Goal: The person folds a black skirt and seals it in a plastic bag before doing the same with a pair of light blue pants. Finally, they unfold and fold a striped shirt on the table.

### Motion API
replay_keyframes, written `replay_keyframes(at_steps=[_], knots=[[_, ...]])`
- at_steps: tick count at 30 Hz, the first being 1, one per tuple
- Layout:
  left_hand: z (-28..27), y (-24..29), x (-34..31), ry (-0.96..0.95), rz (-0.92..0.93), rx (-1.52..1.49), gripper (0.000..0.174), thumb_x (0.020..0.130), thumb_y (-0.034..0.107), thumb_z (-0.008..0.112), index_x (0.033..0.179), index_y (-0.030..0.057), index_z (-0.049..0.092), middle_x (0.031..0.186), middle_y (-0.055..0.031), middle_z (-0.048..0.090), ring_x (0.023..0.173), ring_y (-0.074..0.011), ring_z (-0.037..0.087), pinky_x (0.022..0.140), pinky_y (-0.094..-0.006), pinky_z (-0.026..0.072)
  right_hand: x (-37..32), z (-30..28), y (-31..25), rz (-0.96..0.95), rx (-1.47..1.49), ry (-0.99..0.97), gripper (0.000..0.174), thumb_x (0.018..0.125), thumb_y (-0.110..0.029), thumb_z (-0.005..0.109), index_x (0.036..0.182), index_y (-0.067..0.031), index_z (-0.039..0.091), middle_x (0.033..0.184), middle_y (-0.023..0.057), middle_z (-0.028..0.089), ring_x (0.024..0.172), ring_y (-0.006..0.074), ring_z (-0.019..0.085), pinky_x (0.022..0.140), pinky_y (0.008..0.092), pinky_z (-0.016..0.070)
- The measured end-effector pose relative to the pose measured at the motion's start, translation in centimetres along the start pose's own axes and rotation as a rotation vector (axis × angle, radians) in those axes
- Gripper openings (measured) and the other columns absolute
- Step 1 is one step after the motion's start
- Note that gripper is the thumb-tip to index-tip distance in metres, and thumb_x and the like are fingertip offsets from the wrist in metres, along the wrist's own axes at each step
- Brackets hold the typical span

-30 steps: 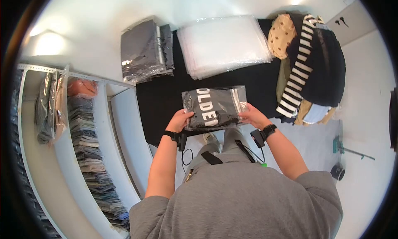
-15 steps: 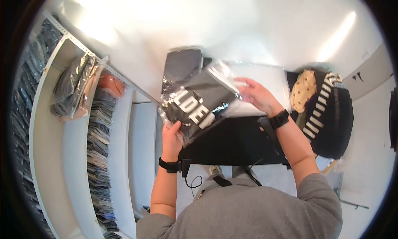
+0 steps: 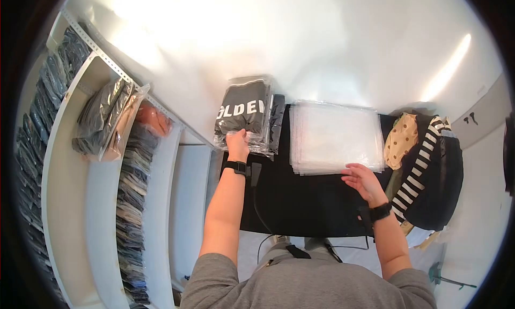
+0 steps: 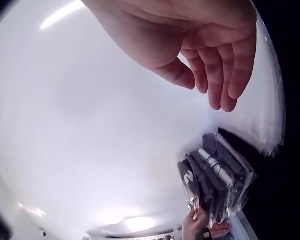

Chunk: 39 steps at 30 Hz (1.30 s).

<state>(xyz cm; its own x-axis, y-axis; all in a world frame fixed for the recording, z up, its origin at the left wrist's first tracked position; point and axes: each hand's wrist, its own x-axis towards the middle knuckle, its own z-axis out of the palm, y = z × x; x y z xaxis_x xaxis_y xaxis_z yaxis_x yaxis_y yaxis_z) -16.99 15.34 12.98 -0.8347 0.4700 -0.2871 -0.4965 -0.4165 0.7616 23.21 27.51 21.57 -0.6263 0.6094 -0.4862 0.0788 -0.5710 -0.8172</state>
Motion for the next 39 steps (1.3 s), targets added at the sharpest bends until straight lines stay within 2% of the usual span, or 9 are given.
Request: replay_keyframes(at_steps=[5,8,11,15,19,21,29,35,39], knots=[[1.3,-0.2,-1.2,-0.022,0.022,-0.057,0.018,0.08,-0.006,0.055,0.093,0.0029,0.047,0.09,-0.0064,0.052,0.075,-0.0164,0.053,0.066,-0.0275,0.0478,-2.1,-4.1,2.0,0.01,0.124,0.109,0.019,0.091,-0.015,0.05,0.106,-0.0035,0.054,0.097,0.0116,0.064,0.081,0.019,0.063,0.072,0.0289,0.051],[-0.8,-1.4,-2.2,0.029,0.036,0.074,0.019,0.083,0.009,0.059,0.098,0.0025,0.05,0.096,-0.0076,0.055,0.087,-0.0163,0.055,0.076,-0.0275,0.0459,-3.7,-4.7,2.2,-0.015,0.152,0.141,0.019,0.09,-0.015,0.051,0.106,-0.0037,0.054,0.096,0.0112,0.064,0.08,0.0188,0.063,0.072,0.0289,0.0512],[-1.2,-2.4,-8.9,0.145,0.091,0.279,0.024,0.083,0.01,0.059,0.104,0.0008,0.052,0.098,-0.0084,0.057,0.088,-0.0156,0.055,0.076,-0.0271,0.0455,-5.2,-5.5,3.4,-0.054,0.178,0.162,0.018,0.09,-0.016,0.052,0.105,-0.0051,0.056,0.097,0.0109,0.064,0.082,0.0197,0.063,0.073,0.0302,0.0508],[-11.2,-9.7,-9.6,-0.062,0.133,0.759,0.023,0.081,0.007,0.058,0.104,0.0015,0.056,0.091,-0.0075,0.059,0.08,-0.0152,0.056,0.07,-0.0268,0.0469,-8.1,-5.8,3.8,-0.121,0.209,0.197,0.018,0.09,-0.016,0.053,0.103,-0.0054,0.057,0.097,0.0101,0.064,0.084,0.0193,0.062,0.076,0.031,0.0499],[-15.6,-11.0,-12.1,0.025,-0.29,0.705,0.018,0.082,0.003,0.052,0.1,0.0032,0.057,0.084,-0.007,0.061,0.067,-0.014,0.056,0.062,-0.0239,0.0451,-11.9,-5.6,3.4,-0.149,0.223,0.309,0.016,0.09,-0.016,0.053,0.1,-0.0051,0.058,0.093,0.0086,0.064,0.081,0.0189,0.062,0.073,0.0293,0.0504],[-17.8,-12.2,-12.3,0.048,-0.322,0.634,0.017,0.085,0.004,0.049,0.099,0.0032,0.057,0.085,-0.0075,0.061,0.066,-0.0136,0.057,0.061,-0.0222,0.0442,-14.0,-6.9,3.1,-0.176,0.23,0.327,0.016,0.09,-0.016,0.053,0.1,-0.005,0.058,0.092,0.0081,0.064,0.08,0.0187,0.062,0.072,0.0287,0.0505],[-16.9,-11.6,-13.6,0.19,-0.351,0.567,0.017,0.088,0.013,0.051,0.1,0.0034,0.057,0.086,-0.0069,0.062,0.068,-0.014,0.059,0.059,-0.0201,0.0474,-17.8,-16.7,1.4,-0.311,0.306,0.552,0.015,0.089,-0.014,0.052,0.1,-0.0048,0.057,0.09,0.0065,0.063,0.081,0.0164,0.061,0.073,0.0274,0.0508],[-14.1,-12.5,-15.3,0.19,-0.431,0.552,0.021,0.088,0.016,0.051,0.105,0.0042,0.056,0.089,-0.0069,0.061,0.073,-0.0165,0.059,0.063,-0.0245,0.0473,-14.5,-26.0,-2.9,-0.34,0.098,0.781,0.017,0.085,-0.01,0.056,0.102,-0.0085,0.056,0.087,0.0024,0.063,0.075,0.0104,0.06,0.064,0.0234,0.0499],[-10.0,-12.9,-16.8,0.195,-0.421,0.563,0.02,0.09,0.017,0.05,0.106,0.006,0.055,0.09,-0.0063,0.062,0.072,-0.0158,0.059,0.062,-0.0246,0.0461,-12.2,-33.3,-8.3,-0.482,-0.155,0.881,0.02,0.081,-0.01,0.058,0.1,-0.0085,0.06,0.081,0.0001,0.06,0.067,0.007,0.053,0.057,0.0207,0.043]])
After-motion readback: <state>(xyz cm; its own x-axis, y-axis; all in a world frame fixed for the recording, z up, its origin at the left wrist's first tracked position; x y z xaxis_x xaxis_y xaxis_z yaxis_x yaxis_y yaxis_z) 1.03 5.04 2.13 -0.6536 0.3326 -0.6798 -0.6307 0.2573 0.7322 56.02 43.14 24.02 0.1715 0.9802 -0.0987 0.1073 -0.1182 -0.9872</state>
